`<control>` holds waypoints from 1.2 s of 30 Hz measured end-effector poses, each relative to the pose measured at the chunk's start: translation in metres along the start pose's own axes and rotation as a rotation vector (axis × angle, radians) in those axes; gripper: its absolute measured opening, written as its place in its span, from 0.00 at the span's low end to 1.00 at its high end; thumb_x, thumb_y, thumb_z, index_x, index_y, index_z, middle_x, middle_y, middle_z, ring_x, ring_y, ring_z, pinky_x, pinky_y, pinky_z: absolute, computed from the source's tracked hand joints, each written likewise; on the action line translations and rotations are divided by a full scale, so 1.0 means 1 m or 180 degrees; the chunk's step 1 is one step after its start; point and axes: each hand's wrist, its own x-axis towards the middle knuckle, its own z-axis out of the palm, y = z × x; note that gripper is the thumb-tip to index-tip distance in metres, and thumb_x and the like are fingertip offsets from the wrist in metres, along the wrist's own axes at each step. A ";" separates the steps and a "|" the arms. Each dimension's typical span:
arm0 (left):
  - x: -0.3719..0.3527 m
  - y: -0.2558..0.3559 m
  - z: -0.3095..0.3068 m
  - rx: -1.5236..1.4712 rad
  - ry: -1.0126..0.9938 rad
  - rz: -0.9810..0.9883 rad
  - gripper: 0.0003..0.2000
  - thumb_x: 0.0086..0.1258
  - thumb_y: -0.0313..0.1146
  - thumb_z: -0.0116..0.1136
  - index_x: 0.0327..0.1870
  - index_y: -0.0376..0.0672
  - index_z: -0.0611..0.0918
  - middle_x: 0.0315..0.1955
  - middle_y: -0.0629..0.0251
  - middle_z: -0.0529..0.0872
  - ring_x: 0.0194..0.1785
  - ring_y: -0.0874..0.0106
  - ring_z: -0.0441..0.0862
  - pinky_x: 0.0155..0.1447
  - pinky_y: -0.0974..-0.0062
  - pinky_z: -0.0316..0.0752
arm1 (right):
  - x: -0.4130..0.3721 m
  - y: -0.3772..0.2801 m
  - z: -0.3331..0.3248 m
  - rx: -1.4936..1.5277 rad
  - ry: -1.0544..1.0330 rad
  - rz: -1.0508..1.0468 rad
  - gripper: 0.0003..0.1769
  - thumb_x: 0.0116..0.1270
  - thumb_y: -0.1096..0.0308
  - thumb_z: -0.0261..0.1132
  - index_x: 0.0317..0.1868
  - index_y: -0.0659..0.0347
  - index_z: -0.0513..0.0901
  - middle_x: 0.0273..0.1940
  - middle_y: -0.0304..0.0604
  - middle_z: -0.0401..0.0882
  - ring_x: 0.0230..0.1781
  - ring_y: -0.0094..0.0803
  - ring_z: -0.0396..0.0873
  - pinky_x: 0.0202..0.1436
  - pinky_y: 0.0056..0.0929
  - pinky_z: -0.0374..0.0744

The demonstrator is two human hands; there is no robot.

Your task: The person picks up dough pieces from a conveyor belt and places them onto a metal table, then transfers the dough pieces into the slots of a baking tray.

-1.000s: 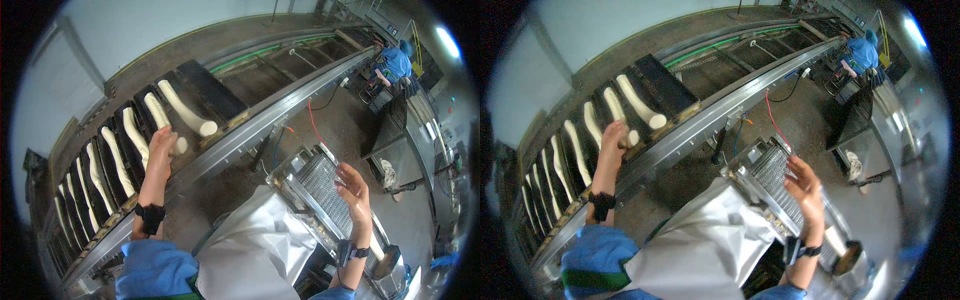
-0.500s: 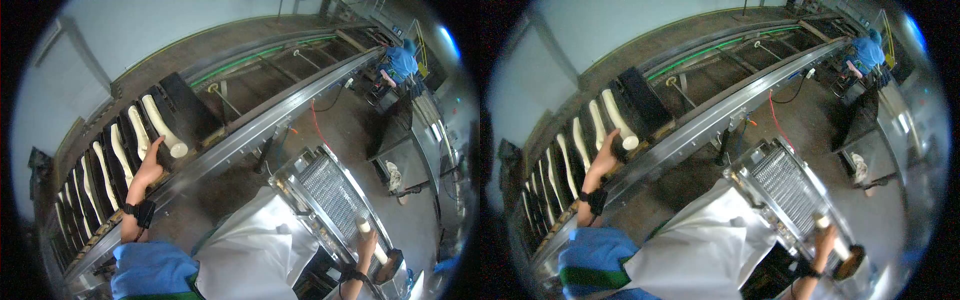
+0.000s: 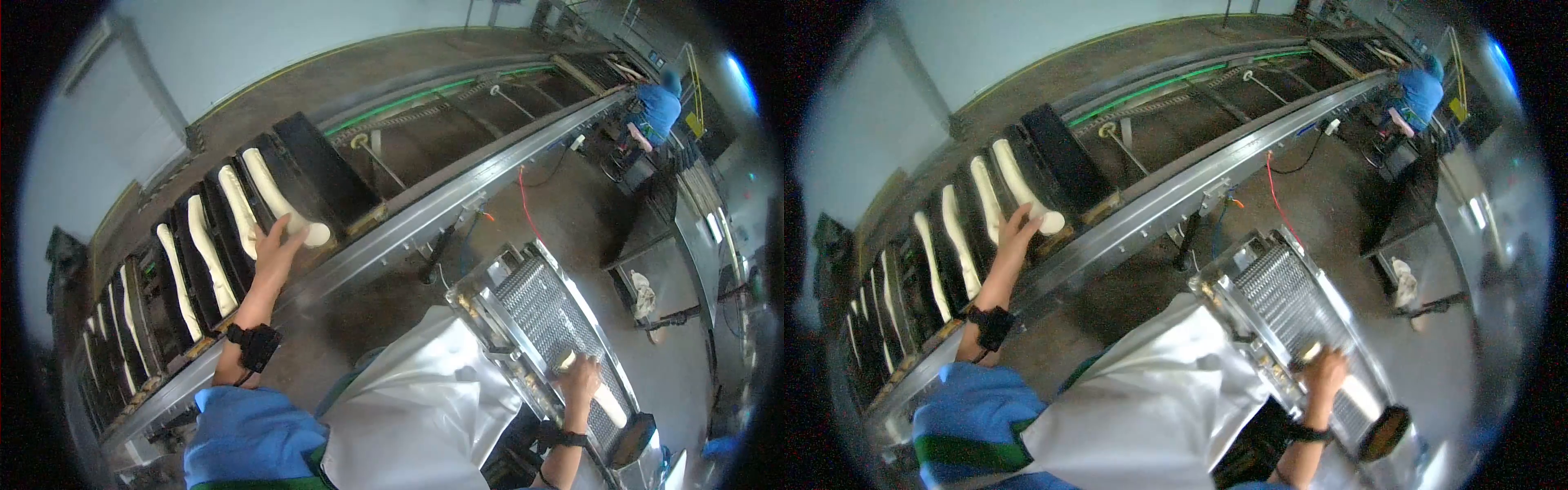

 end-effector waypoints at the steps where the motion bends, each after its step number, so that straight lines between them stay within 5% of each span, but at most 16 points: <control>1: 0.000 0.003 0.006 0.0051 0.0115 -0.0068 0.39 0.58 0.58 0.65 0.68 0.45 0.72 0.73 0.31 0.44 0.76 0.46 0.53 0.76 0.61 0.51 | -0.003 -0.004 -0.007 0.0478 -0.0046 0.0013 0.27 0.44 0.67 0.73 0.48 0.63 0.78 0.47 0.55 0.79 0.52 0.53 0.77 0.51 0.50 0.78; 3: 0.003 0.012 0.015 0.0381 0.0004 -0.0089 0.40 0.57 0.58 0.66 0.68 0.46 0.72 0.73 0.30 0.43 0.76 0.45 0.51 0.76 0.60 0.52 | -0.002 -0.007 -0.030 0.1509 -0.0064 0.0163 0.32 0.42 0.67 0.77 0.50 0.67 0.77 0.45 0.59 0.81 0.45 0.56 0.80 0.52 0.47 0.77; 5: 0.004 0.025 0.026 0.0722 -0.0091 -0.0098 0.40 0.55 0.59 0.68 0.68 0.47 0.72 0.72 0.29 0.43 0.76 0.44 0.49 0.75 0.59 0.52 | 0.012 0.012 -0.045 0.2182 0.0399 0.0329 0.28 0.45 0.67 0.76 0.47 0.67 0.77 0.42 0.54 0.82 0.42 0.48 0.81 0.48 0.41 0.79; 7: 0.001 0.040 0.033 0.0698 0.0077 0.0019 0.41 0.52 0.56 0.71 0.68 0.48 0.71 0.72 0.29 0.42 0.76 0.42 0.48 0.75 0.57 0.54 | 0.019 0.023 -0.096 0.4429 0.0578 0.0374 0.25 0.52 0.65 0.73 0.49 0.66 0.76 0.41 0.43 0.80 0.40 0.32 0.80 0.42 0.33 0.79; 10: 0.010 0.036 0.047 0.0650 0.0016 0.0355 0.40 0.52 0.52 0.72 0.68 0.49 0.71 0.72 0.27 0.43 0.76 0.40 0.48 0.75 0.55 0.54 | 0.018 -0.002 -0.200 0.5458 0.1223 -0.0331 0.34 0.57 0.58 0.74 0.59 0.65 0.72 0.49 0.48 0.76 0.50 0.38 0.79 0.53 0.39 0.79; 13: 0.006 0.055 0.054 0.0682 0.0041 0.0468 0.41 0.53 0.48 0.72 0.69 0.48 0.69 0.71 0.27 0.43 0.75 0.38 0.47 0.75 0.53 0.51 | 0.022 -0.038 -0.267 0.6737 0.0922 -0.1492 0.41 0.60 0.61 0.72 0.69 0.65 0.63 0.64 0.61 0.68 0.66 0.53 0.69 0.65 0.46 0.75; 16: 0.003 0.064 0.057 0.0837 0.0203 0.0536 0.41 0.53 0.46 0.72 0.70 0.48 0.67 0.72 0.29 0.46 0.76 0.38 0.44 0.76 0.54 0.51 | -0.002 -0.107 -0.303 0.6599 0.0570 -0.2778 0.50 0.56 0.60 0.74 0.74 0.64 0.56 0.70 0.64 0.59 0.71 0.54 0.62 0.70 0.47 0.69; 19: -0.015 0.088 0.046 0.1242 0.0496 0.0463 0.36 0.56 0.42 0.71 0.67 0.46 0.70 0.72 0.36 0.54 0.76 0.42 0.47 0.75 0.55 0.53 | -0.022 -0.120 -0.293 0.6335 -0.0037 -0.2865 0.57 0.49 0.60 0.78 0.75 0.64 0.54 0.71 0.65 0.58 0.72 0.55 0.59 0.72 0.48 0.66; 21: -0.014 0.083 0.046 0.0282 0.0044 0.1634 0.32 0.57 0.39 0.70 0.65 0.49 0.73 0.71 0.43 0.60 0.75 0.51 0.55 0.76 0.60 0.50 | -0.031 -0.123 -0.276 0.6365 -0.0534 -0.2883 0.51 0.51 0.65 0.77 0.73 0.65 0.59 0.69 0.64 0.62 0.71 0.52 0.62 0.70 0.47 0.69; 24: -0.007 0.091 0.060 -0.0467 -0.0437 0.1319 0.26 0.65 0.39 0.65 0.64 0.45 0.74 0.65 0.49 0.70 0.70 0.62 0.65 0.73 0.66 0.56 | -0.018 -0.113 -0.242 0.5899 -0.1212 -0.2868 0.44 0.55 0.79 0.70 0.72 0.65 0.60 0.71 0.55 0.62 0.73 0.45 0.60 0.72 0.42 0.65; 25: -0.001 0.095 0.062 -0.0466 -0.0458 0.1330 0.26 0.65 0.39 0.65 0.64 0.45 0.74 0.65 0.49 0.70 0.70 0.62 0.65 0.73 0.66 0.56 | -0.017 -0.113 -0.232 0.5900 -0.1115 -0.2661 0.38 0.58 0.82 0.66 0.70 0.66 0.65 0.68 0.52 0.67 0.70 0.39 0.66 0.69 0.36 0.68; 27: 0.011 0.102 0.066 -0.1439 -0.0805 0.0130 0.23 0.68 0.42 0.61 0.61 0.40 0.76 0.59 0.54 0.76 0.59 0.65 0.74 0.65 0.72 0.66 | -0.014 -0.102 -0.202 0.5786 -0.1088 -0.2156 0.36 0.59 0.83 0.65 0.69 0.66 0.66 0.66 0.50 0.70 0.67 0.37 0.69 0.68 0.34 0.70; 30: 0.041 0.073 0.070 -0.2626 -0.0604 0.0081 0.21 0.70 0.30 0.55 0.63 0.37 0.73 0.59 0.55 0.76 0.61 0.67 0.72 0.65 0.72 0.66 | -0.011 -0.087 -0.163 0.5647 -0.1014 -0.1202 0.30 0.60 0.84 0.62 0.65 0.66 0.72 0.60 0.46 0.77 0.60 0.32 0.75 0.65 0.31 0.72; 34: 0.030 0.068 0.051 -0.1580 -0.0509 0.0541 0.30 0.54 0.13 0.52 0.63 0.40 0.72 0.68 0.52 0.66 0.74 0.60 0.59 0.70 0.68 0.62 | -0.003 -0.055 -0.107 0.5398 -0.0859 -0.0625 0.24 0.62 0.83 0.62 0.60 0.67 0.75 0.54 0.46 0.80 0.57 0.31 0.77 0.61 0.29 0.76; 35: 0.031 0.053 0.048 0.0207 0.0015 0.1663 0.30 0.53 0.13 0.56 0.61 0.42 0.72 0.68 0.48 0.64 0.74 0.55 0.59 0.72 0.68 0.60 | -0.004 -0.045 -0.095 0.5255 -0.0825 -0.0483 0.22 0.62 0.82 0.62 0.58 0.68 0.76 0.52 0.46 0.81 0.55 0.31 0.78 0.58 0.28 0.78; 36: 0.020 0.057 0.044 0.0977 0.0094 0.1933 0.30 0.55 0.16 0.60 0.63 0.43 0.72 0.70 0.44 0.61 0.74 0.50 0.58 0.74 0.65 0.57 | -0.002 -0.034 -0.079 0.5280 -0.0725 -0.0396 0.22 0.62 0.82 0.62 0.58 0.68 0.76 0.52 0.46 0.81 0.55 0.31 0.78 0.58 0.28 0.78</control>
